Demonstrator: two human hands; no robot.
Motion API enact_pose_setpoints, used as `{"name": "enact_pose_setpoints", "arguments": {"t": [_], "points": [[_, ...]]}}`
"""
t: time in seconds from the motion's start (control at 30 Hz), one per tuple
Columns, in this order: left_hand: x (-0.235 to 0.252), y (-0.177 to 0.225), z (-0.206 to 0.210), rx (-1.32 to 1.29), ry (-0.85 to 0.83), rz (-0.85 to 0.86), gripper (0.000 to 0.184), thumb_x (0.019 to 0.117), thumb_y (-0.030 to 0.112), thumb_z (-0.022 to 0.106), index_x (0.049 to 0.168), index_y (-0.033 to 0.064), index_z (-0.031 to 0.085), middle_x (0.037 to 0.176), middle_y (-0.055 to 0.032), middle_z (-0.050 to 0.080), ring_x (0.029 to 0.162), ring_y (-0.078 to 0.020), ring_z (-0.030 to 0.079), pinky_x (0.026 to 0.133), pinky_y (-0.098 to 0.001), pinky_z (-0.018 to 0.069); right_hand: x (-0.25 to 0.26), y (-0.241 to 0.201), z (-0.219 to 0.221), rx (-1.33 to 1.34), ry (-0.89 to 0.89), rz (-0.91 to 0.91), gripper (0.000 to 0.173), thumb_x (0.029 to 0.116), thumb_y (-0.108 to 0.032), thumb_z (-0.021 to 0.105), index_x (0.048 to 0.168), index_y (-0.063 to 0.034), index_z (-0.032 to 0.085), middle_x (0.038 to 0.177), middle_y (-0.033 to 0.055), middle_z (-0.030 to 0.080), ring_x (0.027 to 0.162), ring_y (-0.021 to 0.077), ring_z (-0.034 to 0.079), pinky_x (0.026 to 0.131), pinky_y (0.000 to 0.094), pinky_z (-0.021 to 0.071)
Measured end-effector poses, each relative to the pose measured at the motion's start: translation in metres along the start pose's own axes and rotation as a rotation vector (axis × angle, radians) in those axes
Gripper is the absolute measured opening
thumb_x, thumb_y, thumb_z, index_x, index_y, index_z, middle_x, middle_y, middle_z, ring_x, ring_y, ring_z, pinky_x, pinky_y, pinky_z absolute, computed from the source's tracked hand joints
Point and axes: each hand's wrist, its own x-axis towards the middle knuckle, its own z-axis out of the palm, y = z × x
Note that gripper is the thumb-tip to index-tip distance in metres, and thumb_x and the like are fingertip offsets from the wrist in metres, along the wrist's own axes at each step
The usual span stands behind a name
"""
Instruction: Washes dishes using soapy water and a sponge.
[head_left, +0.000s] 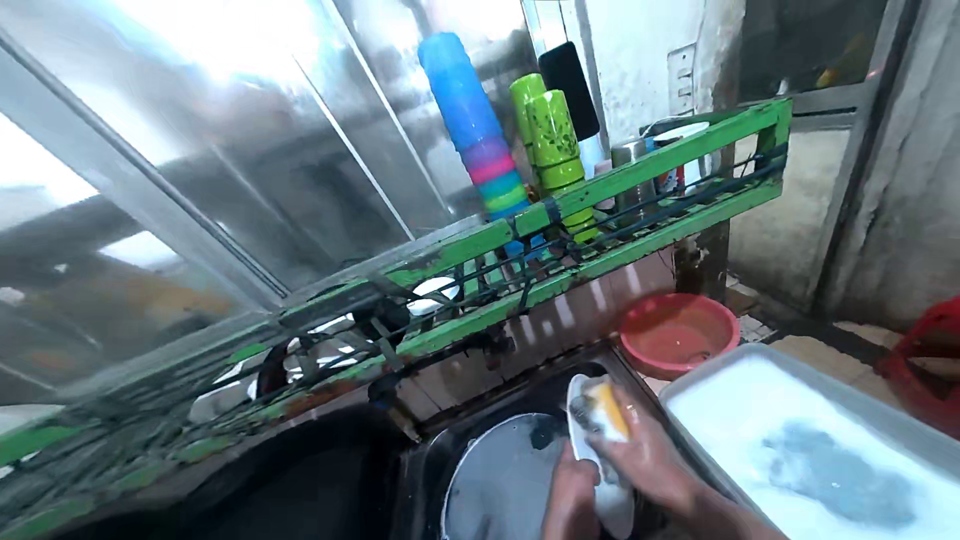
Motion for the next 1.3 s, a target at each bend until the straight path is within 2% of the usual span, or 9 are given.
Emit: {"name": "enact_pose_setpoints", "arguments": {"t": [0.23, 0.43, 0.57, 0.73, 0.83, 0.93, 1.03, 1.17, 1.3], "points": [[-0.024, -0.003, -0.014, 0.21, -0.056, 0.027, 0.048, 0.0855, -0.011, 0.057, 0.134, -0.0095, 0.053, 0.114, -0.0213, 0.066, 0.101, -0.0242, 0.066, 0.09, -0.0425, 0.0534, 0.066, 0.015, 0.015, 0.077, 0.162, 0.313, 0.056, 0.1008, -0.029, 0.066, 0.146, -0.0019, 0.048, 0.127, 0.0267, 0.063, 0.115, 0.0396, 0.063, 0.099, 0.0582, 0.0495], [-0.004, -0.027, -0.041, -0.086, -0.147, 0.155, 0.038, 0.0854, -0.007, 0.052, 0.123, -0.0064, 0.055, 0.097, -0.0098, 0.07, 0.087, -0.012, 0.069, 0.079, -0.0318, 0.0596, 0.008, 0.009, 0.062, -0.009, 0.108, -0.16, 0.074, 0.0967, -0.048, 0.061, 0.151, 0.0005, 0.046, 0.152, 0.0218, 0.051, 0.144, 0.033, 0.046, 0.121, 0.0496, 0.0357], [-0.025, -0.016, -0.031, 0.084, -0.061, -0.002, 0.065, 0.0737, -0.013, 0.054, 0.138, -0.0048, 0.052, 0.112, -0.018, 0.067, 0.096, -0.0208, 0.068, 0.082, -0.0406, 0.0582, 0.053, 0.027, 0.025, 0.156, 0.188, 0.276, 0.05, 0.1045, -0.032, 0.06, 0.144, -0.0033, 0.049, 0.119, 0.025, 0.065, 0.101, 0.0368, 0.065, 0.088, 0.0566, 0.0529], [-0.007, -0.029, -0.039, -0.311, -0.076, 0.119, 0.057, 0.07, -0.013, 0.052, 0.126, -0.0054, 0.05, 0.099, -0.0146, 0.069, 0.085, -0.0171, 0.07, 0.072, -0.0357, 0.0602, -0.004, 0.015, 0.069, 0.008, 0.146, -0.035, 0.07, 0.0943, -0.036, 0.067, 0.152, -0.0032, 0.045, 0.146, 0.0182, 0.056, 0.136, 0.0271, 0.054, 0.116, 0.0454, 0.0421], [-0.016, -0.024, -0.04, -0.372, -0.095, 0.082, 0.067, 0.0659, -0.015, 0.049, 0.132, -0.0048, 0.047, 0.104, -0.0153, 0.069, 0.088, -0.0187, 0.071, 0.074, -0.0372, 0.061, 0.004, 0.026, 0.052, 0.135, 0.171, 0.099, 0.066, 0.0993, -0.031, 0.065, 0.154, -0.0023, 0.042, 0.14, 0.0212, 0.06, 0.127, 0.029, 0.06, 0.109, 0.0468, 0.048], [-0.028, -0.022, -0.03, -0.399, -0.092, 0.087, 0.053, 0.0783, -0.008, 0.048, 0.132, -0.0051, 0.048, 0.102, -0.0148, 0.07, 0.087, -0.0187, 0.072, 0.075, -0.0366, 0.0619, 0.04, 0.046, 0.03, 0.172, 0.263, 0.305, 0.054, 0.1028, -0.03, 0.062, 0.147, -0.0041, 0.045, 0.118, 0.026, 0.064, 0.099, 0.0377, 0.066, 0.085, 0.0572, 0.0536], [-0.009, -0.018, -0.024, -0.411, 0.05, 0.074, 0.037, 0.1101, 0.019, 0.04, 0.136, -0.0044, 0.052, 0.111, -0.0185, 0.07, 0.097, -0.0227, 0.071, 0.086, -0.0408, 0.0611, 0.008, 0.018, 0.048, -0.053, 0.132, 0.157, 0.064, 0.099, -0.032, 0.065, 0.151, -0.0019, 0.045, 0.137, 0.0236, 0.061, 0.126, 0.0362, 0.06, 0.108, 0.0552, 0.047], [0.023, 0.002, -0.042, -0.759, 0.223, 0.024, 0.047, 0.1102, 0.041, 0.035, 0.132, 0.0046, 0.055, 0.113, -0.0172, 0.068, 0.102, -0.0283, 0.069, 0.085, -0.0509, 0.0591, -0.031, 0.054, 0.076, -0.218, 0.19, -0.457, 0.044, 0.0955, -0.03, 0.064, 0.132, -0.0055, 0.066, 0.14, 0.0163, 0.063, 0.136, 0.0309, 0.056, 0.115, 0.0532, 0.0431], [0.009, -0.003, -0.056, -0.859, 0.072, 0.073, 0.043, 0.1115, 0.036, 0.031, 0.137, 0.0078, 0.051, 0.119, -0.0169, 0.068, 0.108, -0.0295, 0.069, 0.09, -0.0543, 0.0589, 0.001, 0.079, 0.025, -0.034, 0.204, 0.126, 0.069, 0.0983, -0.031, 0.066, 0.154, -0.0016, 0.04, 0.142, 0.024, 0.057, 0.13, 0.0342, 0.058, 0.111, 0.0523, 0.0456]]}}
